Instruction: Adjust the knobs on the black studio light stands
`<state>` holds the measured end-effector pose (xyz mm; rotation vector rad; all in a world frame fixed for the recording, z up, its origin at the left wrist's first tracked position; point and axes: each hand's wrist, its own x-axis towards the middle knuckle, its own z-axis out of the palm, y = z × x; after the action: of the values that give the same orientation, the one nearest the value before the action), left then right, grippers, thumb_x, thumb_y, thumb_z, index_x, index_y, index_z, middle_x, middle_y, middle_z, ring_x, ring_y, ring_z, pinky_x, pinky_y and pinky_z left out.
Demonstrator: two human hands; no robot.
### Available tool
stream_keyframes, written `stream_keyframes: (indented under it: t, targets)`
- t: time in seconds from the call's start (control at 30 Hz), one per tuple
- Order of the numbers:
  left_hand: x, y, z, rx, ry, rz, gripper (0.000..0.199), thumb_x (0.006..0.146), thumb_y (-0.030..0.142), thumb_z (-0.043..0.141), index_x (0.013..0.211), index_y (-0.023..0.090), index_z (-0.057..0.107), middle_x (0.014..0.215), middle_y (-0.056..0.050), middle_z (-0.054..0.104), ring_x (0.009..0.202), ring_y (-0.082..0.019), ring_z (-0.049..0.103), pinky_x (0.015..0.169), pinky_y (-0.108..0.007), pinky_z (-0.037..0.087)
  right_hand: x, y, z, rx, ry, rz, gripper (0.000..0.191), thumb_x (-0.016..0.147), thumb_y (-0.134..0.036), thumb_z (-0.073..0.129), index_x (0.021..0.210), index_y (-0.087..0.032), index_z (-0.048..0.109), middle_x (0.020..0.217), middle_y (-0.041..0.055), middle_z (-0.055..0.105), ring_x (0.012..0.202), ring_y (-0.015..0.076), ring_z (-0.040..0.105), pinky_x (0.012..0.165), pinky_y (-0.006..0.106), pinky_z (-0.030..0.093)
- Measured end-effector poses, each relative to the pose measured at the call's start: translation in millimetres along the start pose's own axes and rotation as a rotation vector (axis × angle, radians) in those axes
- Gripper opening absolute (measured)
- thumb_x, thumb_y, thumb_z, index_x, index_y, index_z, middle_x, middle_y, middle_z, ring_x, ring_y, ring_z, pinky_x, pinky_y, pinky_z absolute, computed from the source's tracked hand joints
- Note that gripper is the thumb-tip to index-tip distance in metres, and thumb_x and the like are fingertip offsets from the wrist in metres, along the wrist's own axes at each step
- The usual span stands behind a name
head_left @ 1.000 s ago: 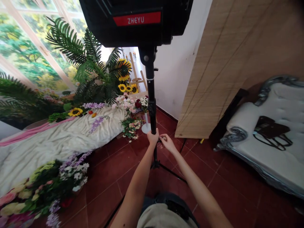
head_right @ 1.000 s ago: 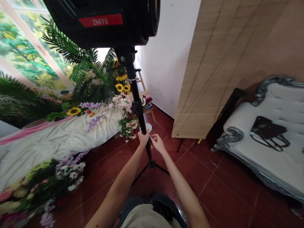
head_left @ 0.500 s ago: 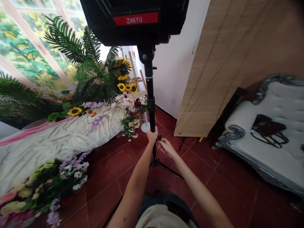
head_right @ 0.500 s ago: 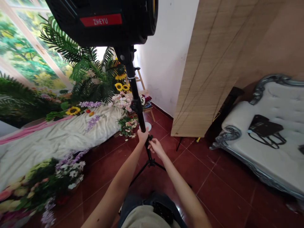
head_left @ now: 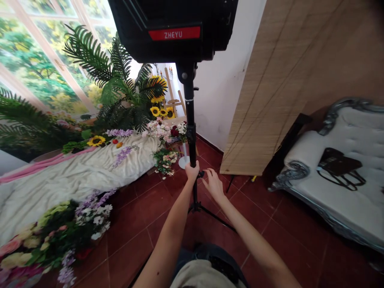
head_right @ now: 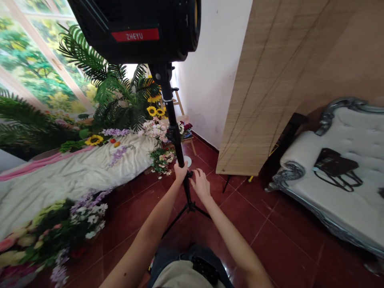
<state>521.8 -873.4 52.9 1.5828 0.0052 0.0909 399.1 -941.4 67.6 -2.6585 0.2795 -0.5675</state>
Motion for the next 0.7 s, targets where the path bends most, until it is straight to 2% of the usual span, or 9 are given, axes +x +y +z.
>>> stream_keyframes:
  t: [0.13,0.23,0.37,0.47,0.57,0.7]
  targets:
    - [-0.8,2.4,1.2,0.035,-0.017,0.089,0.028,0.069,0.040,0.061,0.058,0.016,0.052,0.049,0.000,0.051,0.045,-0.010,0.048,0.045,-0.021,0.036,8.7,9.9,0.4,-0.011,-0.015,-0.073,0.037,0.089,-0.043,0.045,0.118,-0.021,0.051,0.127,0.0105,0.049,0.108,0.0228,0.052,0.069,0.029,0.049]
    - [-2.0,6.6,2.2,0.034,-0.012,0.092,0.027,0.067,0.039,0.063,0.057,0.017,0.051,0.049,0.001,0.050,0.045,-0.010,0.046,0.045,-0.021,0.035,12.6,14.8,1.3,-0.003,-0.038,-0.081,0.036,0.090,-0.049,0.041,0.109,-0.021,0.055,0.111,0.0095,0.059,0.100,0.0212,0.055,0.065,0.026,0.045]
    - [-2.9,9.0,2.5,0.037,-0.016,0.082,0.028,0.067,0.038,0.063,0.055,0.017,0.050,0.049,0.001,0.049,0.045,-0.009,0.045,0.045,-0.021,0.034,16.8,15.4,8.7,0.097,-0.042,0.011,0.043,0.091,-0.053,0.034,0.087,-0.020,0.061,0.083,0.0072,0.064,0.077,0.0185,0.058,0.060,0.024,0.038]
    - [-2.2,7.1,2.4,0.065,-0.014,0.087,0.027,0.068,0.037,0.061,0.055,0.017,0.049,0.049,0.001,0.049,0.044,-0.009,0.045,0.045,-0.021,0.035,20.7,14.1,16.5,0.275,-0.067,0.116,0.053,0.091,-0.056,0.029,0.071,-0.018,0.060,0.065,0.0043,0.062,0.057,0.0150,0.054,0.054,0.024,0.033]
    - [-0.7,4.5,2.7,0.084,-0.015,0.089,0.027,0.070,0.037,0.059,0.054,0.017,0.049,0.049,0.001,0.048,0.044,-0.009,0.045,0.045,-0.020,0.035,24.3,13.1,21.5,0.445,-0.057,0.179,0.057,0.089,-0.058,0.030,0.066,-0.017,0.061,0.061,0.0040,0.062,0.054,0.0142,0.052,0.053,0.023,0.031]
    - [0.6,3.2,2.9,0.078,-0.027,0.082,0.026,0.070,0.037,0.060,0.056,0.016,0.052,0.049,0.001,0.049,0.044,-0.010,0.046,0.046,-0.021,0.036,26.4,11.2,20.7,0.562,-0.063,0.229,0.056,0.086,-0.059,0.033,0.066,-0.016,0.063,0.060,0.0030,0.063,0.056,0.0150,0.053,0.053,0.023,0.033]
